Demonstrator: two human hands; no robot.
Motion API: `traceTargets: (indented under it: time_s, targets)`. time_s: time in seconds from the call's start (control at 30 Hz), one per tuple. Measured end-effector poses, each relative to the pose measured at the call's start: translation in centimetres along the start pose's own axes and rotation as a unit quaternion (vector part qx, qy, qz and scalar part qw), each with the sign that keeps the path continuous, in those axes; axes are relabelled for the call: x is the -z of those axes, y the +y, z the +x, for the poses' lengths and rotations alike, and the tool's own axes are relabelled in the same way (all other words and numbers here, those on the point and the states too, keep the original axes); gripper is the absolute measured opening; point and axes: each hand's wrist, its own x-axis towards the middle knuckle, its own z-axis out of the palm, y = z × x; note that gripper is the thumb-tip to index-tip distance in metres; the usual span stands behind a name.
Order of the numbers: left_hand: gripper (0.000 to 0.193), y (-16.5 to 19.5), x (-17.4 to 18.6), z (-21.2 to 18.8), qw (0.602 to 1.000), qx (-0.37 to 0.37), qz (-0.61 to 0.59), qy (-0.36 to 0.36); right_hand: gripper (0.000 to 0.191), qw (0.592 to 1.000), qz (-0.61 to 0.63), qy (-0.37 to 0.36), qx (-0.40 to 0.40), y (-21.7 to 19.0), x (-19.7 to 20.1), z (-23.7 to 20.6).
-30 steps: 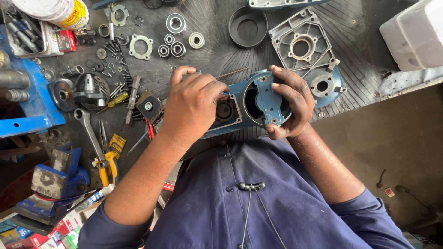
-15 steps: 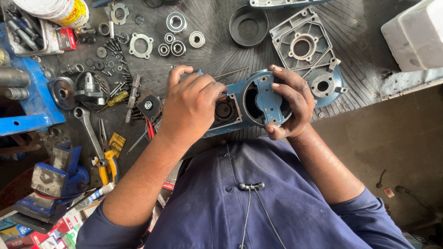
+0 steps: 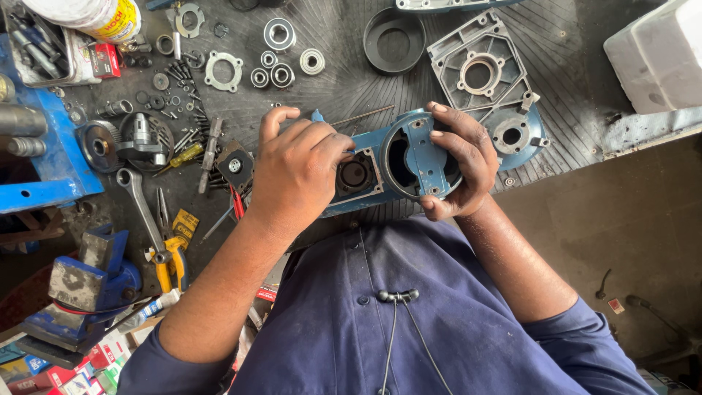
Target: The person holds a small tube and squeezes sealant along the mating edge of a blue pump housing on the workbench, working around its openings. They then set the tube down, wipe the housing and their hands with a rag, and pick up small screws from the bench.
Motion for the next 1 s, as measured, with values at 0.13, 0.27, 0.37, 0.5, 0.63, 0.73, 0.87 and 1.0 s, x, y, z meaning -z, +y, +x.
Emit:
traceTargets:
  time_s: [0.13, 0.27, 0.37, 0.5, 0.63, 0.73, 0.87, 1.0]
  targets:
    - [0.006, -0.06, 0.09, -0.11, 1.000, 0.001, 0.002, 0.001, 0.070, 1.000, -0.004, -0.001, -0.006, -0.09, 0.00, -0.06]
    - [0.005, -0.05, 0.12, -0.17, 1.000, 0.007, 0.004, 0.001, 0.071, 1.000, -0.008, -0.001, -0.004, -0.08, 0.03, -0.08]
    - [0.005, -0.07, 0.20, -0.27, 1.000, 0.008, 0.006, -0.004, 0.071, 1.000, -0.011, -0.001, -0.004, -0.08, 0.05, -0.10]
    - [0.006, -0.14, 0.32, -0.40, 1.000, 0.009, 0.010, -0.006, 0.071, 1.000, -0.010, -0.002, -0.005, -0.11, 0.05, -0.14]
    - [0.006, -0.35, 0.54, -0.50, 1.000, 0.006, 0.014, -0.001, 0.071, 1.000, -0.013, -0.002, -0.004, -0.07, 0.06, -0.13]
    - [0.007, -0.36, 0.61, -0.59, 1.000, 0.008, 0.016, -0.002, 0.072, 1.000, -0.009, -0.001, -0.004, -0.07, 0.01, -0.16]
    - [0.007, -0.27, 0.63, -0.65, 1.000, 0.010, 0.015, -0.004, 0.072, 1.000, -0.008, -0.003, 0.000, 0.02, -0.02, -0.18]
    - [0.007, -0.23, 0.68, -0.63, 1.000, 0.004, 0.019, -0.003, 0.072, 1.000, -0.014, -0.004, -0.003, 0.02, 0.08, -0.21]
